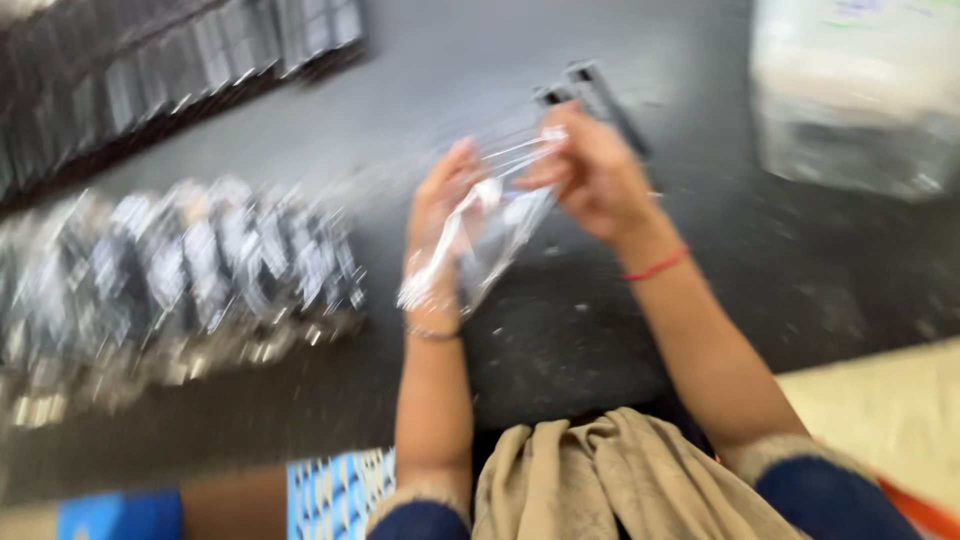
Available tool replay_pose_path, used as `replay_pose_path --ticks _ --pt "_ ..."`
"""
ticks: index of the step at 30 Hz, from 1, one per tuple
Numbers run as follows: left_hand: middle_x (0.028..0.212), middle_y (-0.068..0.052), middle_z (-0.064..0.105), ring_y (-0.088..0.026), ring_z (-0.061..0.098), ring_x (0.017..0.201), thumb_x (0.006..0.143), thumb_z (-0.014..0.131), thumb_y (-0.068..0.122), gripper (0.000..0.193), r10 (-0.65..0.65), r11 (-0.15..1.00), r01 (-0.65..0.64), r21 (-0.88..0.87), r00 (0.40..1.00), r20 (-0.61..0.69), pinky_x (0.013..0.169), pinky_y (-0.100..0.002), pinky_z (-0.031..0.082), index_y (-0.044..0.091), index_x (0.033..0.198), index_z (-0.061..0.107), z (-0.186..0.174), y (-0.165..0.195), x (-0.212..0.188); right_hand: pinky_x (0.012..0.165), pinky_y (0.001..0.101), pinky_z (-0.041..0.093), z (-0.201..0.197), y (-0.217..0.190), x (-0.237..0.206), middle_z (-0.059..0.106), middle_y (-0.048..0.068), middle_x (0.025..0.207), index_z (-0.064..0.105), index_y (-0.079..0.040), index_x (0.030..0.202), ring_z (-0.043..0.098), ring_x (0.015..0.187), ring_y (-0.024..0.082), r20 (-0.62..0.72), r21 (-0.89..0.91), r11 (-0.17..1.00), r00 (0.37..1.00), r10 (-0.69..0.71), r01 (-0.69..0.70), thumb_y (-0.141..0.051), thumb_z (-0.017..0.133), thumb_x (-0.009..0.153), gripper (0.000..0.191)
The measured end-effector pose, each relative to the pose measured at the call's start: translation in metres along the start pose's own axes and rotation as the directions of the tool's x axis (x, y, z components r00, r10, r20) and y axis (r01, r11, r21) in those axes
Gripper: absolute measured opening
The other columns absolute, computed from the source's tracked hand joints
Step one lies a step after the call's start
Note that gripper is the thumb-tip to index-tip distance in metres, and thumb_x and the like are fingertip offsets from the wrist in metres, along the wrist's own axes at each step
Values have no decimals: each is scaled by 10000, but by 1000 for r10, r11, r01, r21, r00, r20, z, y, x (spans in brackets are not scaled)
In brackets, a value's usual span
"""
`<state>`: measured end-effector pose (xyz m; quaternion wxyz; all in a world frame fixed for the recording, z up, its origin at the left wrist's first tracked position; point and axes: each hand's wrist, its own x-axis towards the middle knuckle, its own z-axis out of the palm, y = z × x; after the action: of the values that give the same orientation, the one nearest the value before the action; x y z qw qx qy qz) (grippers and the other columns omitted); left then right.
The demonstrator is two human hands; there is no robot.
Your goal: The person repeatedly picks small black rectangular components from a table, places each into a clear plastic bag, and seals the bag by hand. The sealed packages are stacked in a growing pile on the table. A blue crate and a bag of empty plastic bags are visible nearby.
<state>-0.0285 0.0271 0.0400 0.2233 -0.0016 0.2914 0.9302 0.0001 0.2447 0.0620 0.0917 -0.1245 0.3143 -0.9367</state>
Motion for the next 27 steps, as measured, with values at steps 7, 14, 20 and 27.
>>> replay_pose_path --ticks 7,14,20,27 --pt "695 51 486 -50 491 598 1067 596 281 245 1 976 43 -212 979 203 578 -215 438 106 905 542 1 6 14 591 196 512 25 -6 8 725 95 1114 639 -40 1243 718 883 117 -72 -208 879 903 423 -429 -112 580 989 271" --pt "799 -66 666 -155 671 711 966 627 241 234 -162 983 160 85 987 19 611 -284 570 11 990 598 5 -49 24 567 203 601 27 17 1 723 182 1233 657 -65 1307 759 778 142 318 -126 968 916 245 -215 -104 754 971 352" --pt "742 -129 569 -221 554 621 1092 517 304 246 -302 709 245 661 953 -30 513 -324 472 86 1173 598 -5 -99 36 986 314 592 36 8 4 657 99 1380 627 -114 1389 673 1116 164 240 -782 525 940 -244 336 -250 809 1040 417" --pt "1042 -98 735 -129 735 826 992 503 253 347 119 475 -159 865 986 116 681 -282 649 14 1209 629 -32 -40 26 1206 427 470 54 28 12 566 72 1464 617 -189 1458 500 1428 263 475 -879 -156 852 -218 450 -282 841 926 585"
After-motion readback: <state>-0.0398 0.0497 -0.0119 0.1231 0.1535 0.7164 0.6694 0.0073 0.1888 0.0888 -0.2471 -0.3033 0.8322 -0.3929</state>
